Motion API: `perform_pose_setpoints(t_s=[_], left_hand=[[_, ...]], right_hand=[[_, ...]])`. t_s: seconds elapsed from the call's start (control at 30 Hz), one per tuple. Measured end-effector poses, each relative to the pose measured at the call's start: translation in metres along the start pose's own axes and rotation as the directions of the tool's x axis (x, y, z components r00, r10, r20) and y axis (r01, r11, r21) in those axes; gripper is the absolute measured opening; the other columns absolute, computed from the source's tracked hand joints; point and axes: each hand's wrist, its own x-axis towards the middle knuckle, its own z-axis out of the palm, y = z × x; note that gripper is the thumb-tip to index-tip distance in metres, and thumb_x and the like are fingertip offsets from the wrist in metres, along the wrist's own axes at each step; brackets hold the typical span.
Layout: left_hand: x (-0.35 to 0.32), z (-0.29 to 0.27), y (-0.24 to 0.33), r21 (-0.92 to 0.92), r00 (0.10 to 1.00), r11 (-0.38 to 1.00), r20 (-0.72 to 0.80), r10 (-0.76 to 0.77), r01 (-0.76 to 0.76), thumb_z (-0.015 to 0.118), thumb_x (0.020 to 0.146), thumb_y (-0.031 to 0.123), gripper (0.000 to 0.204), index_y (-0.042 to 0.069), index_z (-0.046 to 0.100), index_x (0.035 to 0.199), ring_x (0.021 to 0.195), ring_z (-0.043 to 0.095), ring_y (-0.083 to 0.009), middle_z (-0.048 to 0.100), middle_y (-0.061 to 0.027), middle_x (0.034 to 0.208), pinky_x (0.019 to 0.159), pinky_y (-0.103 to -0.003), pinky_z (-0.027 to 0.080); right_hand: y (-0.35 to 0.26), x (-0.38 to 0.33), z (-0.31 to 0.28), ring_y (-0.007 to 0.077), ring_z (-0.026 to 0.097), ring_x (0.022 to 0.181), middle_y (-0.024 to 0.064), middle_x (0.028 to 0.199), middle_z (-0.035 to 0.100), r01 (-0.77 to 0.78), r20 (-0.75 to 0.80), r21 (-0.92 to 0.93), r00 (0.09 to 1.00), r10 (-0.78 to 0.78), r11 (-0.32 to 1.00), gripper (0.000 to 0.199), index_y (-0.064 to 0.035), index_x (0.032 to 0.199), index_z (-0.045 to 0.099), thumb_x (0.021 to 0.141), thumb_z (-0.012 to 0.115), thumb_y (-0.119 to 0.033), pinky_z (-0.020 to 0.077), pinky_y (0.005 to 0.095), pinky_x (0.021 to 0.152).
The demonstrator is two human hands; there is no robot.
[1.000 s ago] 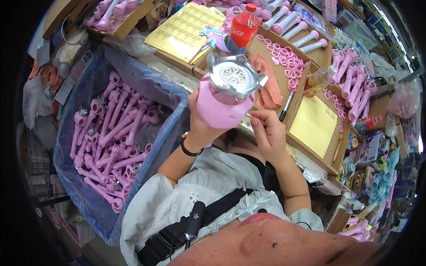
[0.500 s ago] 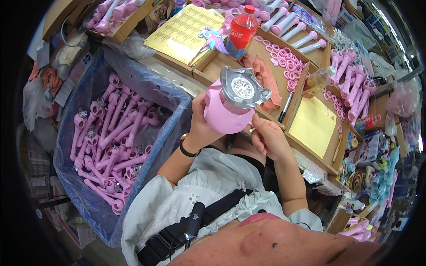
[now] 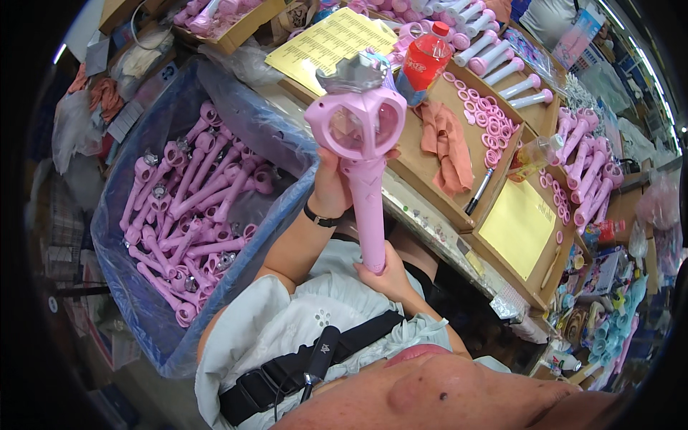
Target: The person assembles pink light sticks by inserting a clear plastic top into the handle, wiping the surface with a cloth, and placing the finished unit on the table. The person repeats this process for multiple units, handling each one individually.
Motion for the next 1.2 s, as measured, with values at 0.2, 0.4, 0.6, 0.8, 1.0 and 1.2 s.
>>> perform_pose_setpoints(t_s=[0.2,0.4,0.6,0.8,1.0,1.2], left_hand=[[-0.013,-0.002,-0.016,0.104,0.958,0.967,0.146,-0.245,0.231,0.058,0.086,0.048,0.064,0.008,0.034,0.131,0.085,0.062,-0.0227,0.058,-0.0157,0.111,0.079,-0.037,0.05],[-0.033,-0.003,-0.031,0.026,0.901,0.903,0.065,-0.429,0.428,0.059,0.083,0.013,0.051,0.01,0.031,0.125,0.068,0.058,-0.0173,0.055,-0.0099,0.092,0.06,-0.03,0.049],[-0.031,-0.003,-0.031,-0.015,0.903,0.904,0.047,-0.426,0.427,0.059,0.082,0.009,0.05,0.011,0.033,0.124,0.067,0.057,-0.0169,0.055,-0.0092,0.092,0.059,-0.03,0.048],[-0.034,-0.005,-0.03,0.009,0.903,0.905,0.06,-0.425,0.425,0.057,0.084,0.016,0.051,0.011,0.032,0.128,0.07,0.058,-0.0177,0.056,-0.0093,0.092,0.06,-0.031,0.049],[0.001,-0.007,-0.018,0.002,0.994,0.995,-0.051,-0.098,0.098,0.033,0.084,0.072,0.079,0.002,0.052,0.117,0.077,0.06,-0.0218,0.061,-0.0134,0.102,0.071,-0.035,0.05],[-0.004,-0.005,-0.021,0.05,0.97,0.969,-0.032,-0.242,0.243,0.046,0.087,0.06,0.064,0.003,0.052,0.115,0.079,0.061,-0.0213,0.061,-0.0138,0.103,0.073,-0.035,0.051]], right_hand=[[0.001,0.003,0.002,0.0214,0.056,0.082,0.0124,0.091,0.056,0.043,-0.212,-0.113,0.975,-0.066,0.993,0.042,-0.0006,0.106,0.051,0.074,0.071,-0.019,0.0455,0.0327,0.073],[0.005,0.001,0.002,0.0205,0.056,0.081,0.0117,0.09,0.056,0.056,-0.251,-0.079,0.965,-0.074,0.995,0.041,-0.0005,0.106,0.051,0.074,0.071,-0.018,0.0454,0.0323,0.073],[0.008,0.001,0.003,0.0177,0.054,0.08,0.0104,0.089,0.056,0.048,-0.233,-0.015,0.971,-0.05,0.999,0.04,-0.0004,0.106,0.051,0.075,0.07,-0.018,0.045,0.0309,0.072],[0.011,0.0,0.002,0.0151,0.053,0.079,0.008,0.089,0.055,0.052,-0.206,-0.012,0.977,-0.053,0.999,0.042,-0.0008,0.107,0.05,0.075,0.071,-0.017,0.0448,0.0296,0.072],[0.013,-0.002,0.0,0.0113,0.052,0.08,0.0038,0.09,0.055,0.032,-0.137,-0.043,0.99,-0.037,0.999,0.046,-0.0013,0.112,0.048,0.075,0.072,-0.015,0.0443,0.0272,0.072],[0.014,0.0,0.002,0.0116,0.052,0.083,0.0048,0.092,0.056,0.056,-0.178,-0.048,0.982,-0.064,0.997,0.047,-0.001,0.113,0.048,0.076,0.072,-0.016,0.0443,0.0271,0.074]])
